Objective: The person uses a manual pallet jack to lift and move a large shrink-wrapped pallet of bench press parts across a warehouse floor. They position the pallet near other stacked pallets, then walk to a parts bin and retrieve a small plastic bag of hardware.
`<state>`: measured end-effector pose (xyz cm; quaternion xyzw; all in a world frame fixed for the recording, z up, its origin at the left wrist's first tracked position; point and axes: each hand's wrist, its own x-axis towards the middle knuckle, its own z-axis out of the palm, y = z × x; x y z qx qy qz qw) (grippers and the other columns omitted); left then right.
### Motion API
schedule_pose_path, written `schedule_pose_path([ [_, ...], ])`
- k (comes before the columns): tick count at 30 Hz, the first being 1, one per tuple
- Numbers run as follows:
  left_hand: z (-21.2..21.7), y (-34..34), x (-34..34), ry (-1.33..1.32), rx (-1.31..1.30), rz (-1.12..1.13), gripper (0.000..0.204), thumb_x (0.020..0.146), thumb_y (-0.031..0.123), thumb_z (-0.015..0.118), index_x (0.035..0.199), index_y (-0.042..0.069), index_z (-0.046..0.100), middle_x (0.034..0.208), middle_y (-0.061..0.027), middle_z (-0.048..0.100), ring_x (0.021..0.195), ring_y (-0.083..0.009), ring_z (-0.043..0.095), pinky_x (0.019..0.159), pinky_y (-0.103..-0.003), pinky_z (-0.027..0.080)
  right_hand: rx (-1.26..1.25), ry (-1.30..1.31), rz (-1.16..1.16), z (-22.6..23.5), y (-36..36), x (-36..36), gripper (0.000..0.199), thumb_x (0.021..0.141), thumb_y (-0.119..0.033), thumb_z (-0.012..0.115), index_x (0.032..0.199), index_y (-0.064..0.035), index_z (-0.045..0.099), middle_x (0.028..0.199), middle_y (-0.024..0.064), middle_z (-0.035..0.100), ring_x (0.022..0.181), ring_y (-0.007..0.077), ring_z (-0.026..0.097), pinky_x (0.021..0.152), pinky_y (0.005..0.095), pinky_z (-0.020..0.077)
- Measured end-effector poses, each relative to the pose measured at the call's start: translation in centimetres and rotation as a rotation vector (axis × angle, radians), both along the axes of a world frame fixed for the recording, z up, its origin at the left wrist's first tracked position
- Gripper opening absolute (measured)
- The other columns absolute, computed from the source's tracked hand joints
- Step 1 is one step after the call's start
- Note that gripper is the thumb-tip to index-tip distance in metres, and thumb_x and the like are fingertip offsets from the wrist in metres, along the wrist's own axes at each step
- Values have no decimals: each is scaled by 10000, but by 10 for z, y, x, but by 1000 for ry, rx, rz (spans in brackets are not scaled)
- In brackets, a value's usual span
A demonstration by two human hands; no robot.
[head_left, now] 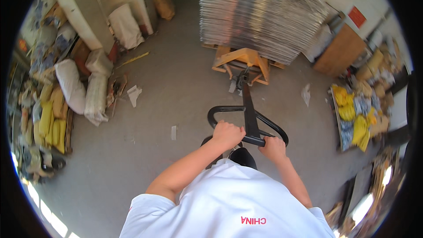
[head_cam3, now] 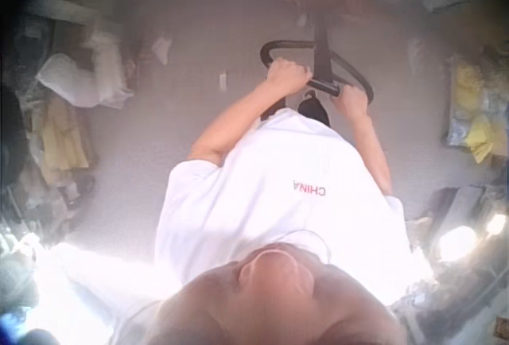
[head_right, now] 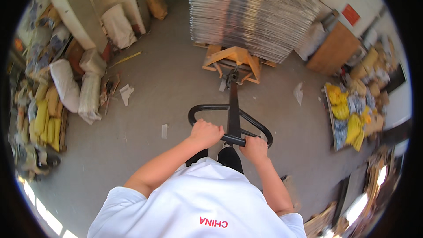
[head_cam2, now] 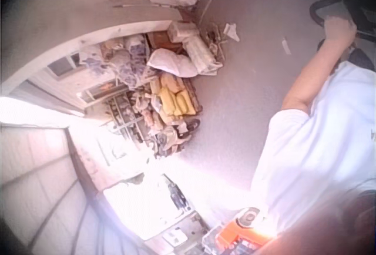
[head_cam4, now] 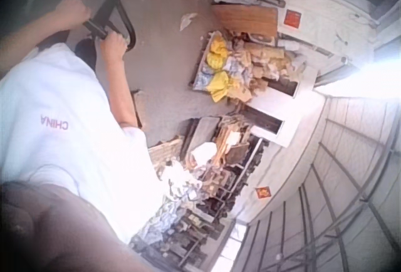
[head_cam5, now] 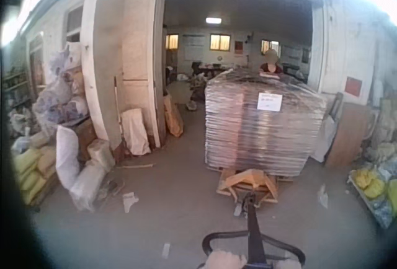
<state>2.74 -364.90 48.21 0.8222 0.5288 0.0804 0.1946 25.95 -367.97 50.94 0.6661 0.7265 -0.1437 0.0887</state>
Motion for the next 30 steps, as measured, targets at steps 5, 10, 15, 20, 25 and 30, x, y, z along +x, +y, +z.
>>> schedule_pose_path([
  [5, 18, -201, -101, 57, 93, -204, 492, 1018, 272, 494, 612, 79, 692, 596, -131, 677, 553, -336, 684, 629, -478, 537, 39, 25, -133, 19, -236, -109, 169, 751, -250, 753, 784, -86, 733, 747, 172, 719, 748, 384, 724, 708, 489, 584],
  [10, 35, -428, -230, 108, 130, -363, 506, 1003, 287, 511, 584, 76, 701, 569, -156, 666, 504, -338, 670, 585, -473, 535, 141, 43, -188, 32, -485, -239, 141, 710, -226, 777, 757, -98, 742, 706, 142, 715, 704, 339, 732, 685, 456, 583],
  [15, 65, -658, -366, 93, 94, -362, 534, 1034, 303, 475, 624, 37, 693, 612, -199, 667, 567, -403, 674, 583, -510, 551, 180, 10, -250, 47, -726, -382, 127, 697, -231, 804, 754, -128, 756, 723, 105, 730, 738, 294, 741, 733, 411, 559],
  [20, 56, -903, -500, 132, 144, -444, 514, 1039, 285, 481, 650, 28, 699, 621, -212, 672, 560, -408, 681, 571, -498, 562, 232, 32, -298, 28, -986, -522, 93, 713, -217, 791, 743, -137, 754, 750, 83, 740, 755, 264, 742, 736, 388, 521],
  [25, 74, -1111, -655, 138, 153, -547, 551, 1057, 294, 454, 671, 0, 716, 680, -247, 686, 628, -438, 694, 618, -523, 574, 256, -12, -356, 53, -1206, -682, 71, 735, -213, 762, 735, -142, 768, 767, 61, 748, 769, 255, 745, 738, 389, 519],
  [30, 71, -1295, -844, 149, 134, -550, 570, 1060, 300, 441, 675, 0, 734, 707, -244, 700, 646, -429, 703, 635, -510, 580, 227, -17, -436, 60, -1410, -878, 80, 766, -196, 737, 783, -130, 779, 813, 77, 754, 815, 260, 743, 769, 396, 503],
])
